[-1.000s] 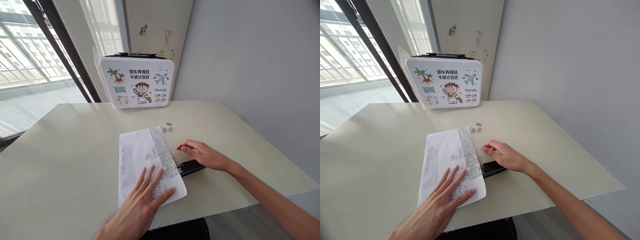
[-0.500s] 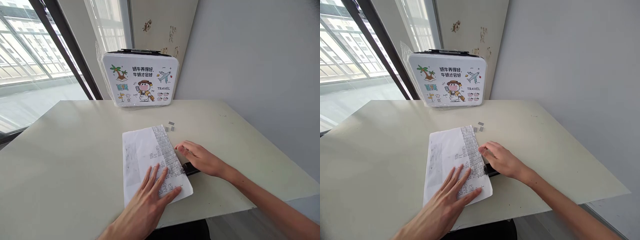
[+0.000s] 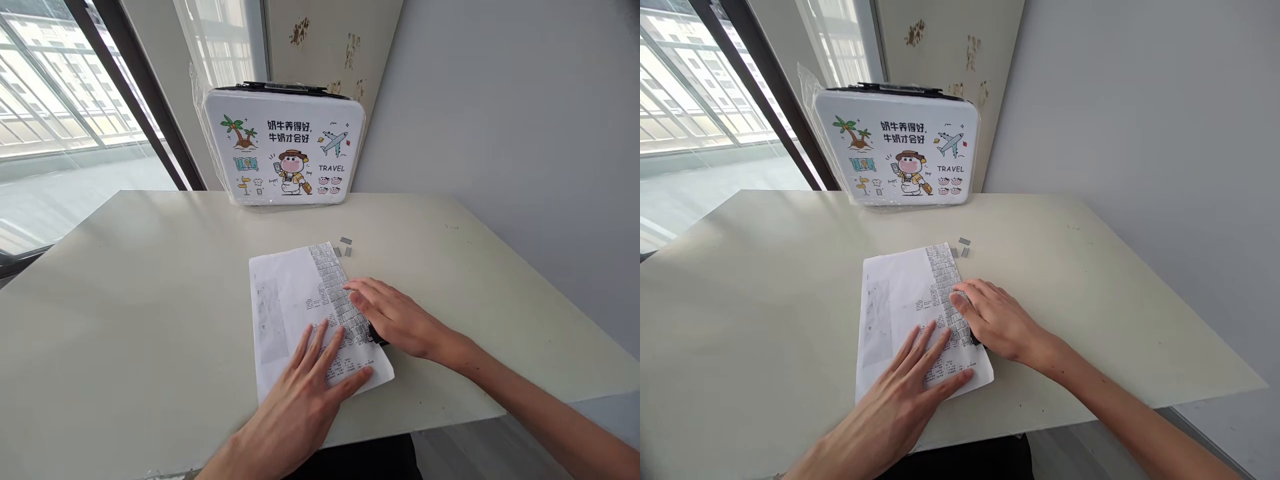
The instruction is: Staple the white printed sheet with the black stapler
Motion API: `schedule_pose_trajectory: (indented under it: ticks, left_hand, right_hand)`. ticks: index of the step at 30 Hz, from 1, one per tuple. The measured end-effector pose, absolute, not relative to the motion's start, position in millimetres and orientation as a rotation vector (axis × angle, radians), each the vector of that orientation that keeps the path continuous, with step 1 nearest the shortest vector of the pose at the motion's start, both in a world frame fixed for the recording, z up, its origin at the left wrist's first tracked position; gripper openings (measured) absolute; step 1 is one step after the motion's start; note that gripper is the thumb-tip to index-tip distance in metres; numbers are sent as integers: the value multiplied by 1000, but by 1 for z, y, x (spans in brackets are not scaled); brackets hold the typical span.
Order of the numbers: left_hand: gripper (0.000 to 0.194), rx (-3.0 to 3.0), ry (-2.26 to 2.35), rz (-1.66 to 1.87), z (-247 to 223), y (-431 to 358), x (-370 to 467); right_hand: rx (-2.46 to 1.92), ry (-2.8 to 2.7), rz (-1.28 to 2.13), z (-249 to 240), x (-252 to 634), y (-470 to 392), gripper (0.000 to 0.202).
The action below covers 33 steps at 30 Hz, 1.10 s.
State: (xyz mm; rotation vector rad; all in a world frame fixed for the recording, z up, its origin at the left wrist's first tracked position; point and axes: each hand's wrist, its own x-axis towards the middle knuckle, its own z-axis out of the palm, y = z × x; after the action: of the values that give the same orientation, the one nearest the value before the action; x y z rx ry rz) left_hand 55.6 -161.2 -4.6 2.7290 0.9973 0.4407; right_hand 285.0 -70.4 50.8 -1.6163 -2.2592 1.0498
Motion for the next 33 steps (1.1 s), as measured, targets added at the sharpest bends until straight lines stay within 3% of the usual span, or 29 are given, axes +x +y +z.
schedule_pose_trajectory:
  ticks: [33]
  left_hand:
    - [81,2675,1046,407,-5,-156,78]
  right_hand:
    - [-1601,-2235,1095,45,289,-70,70]
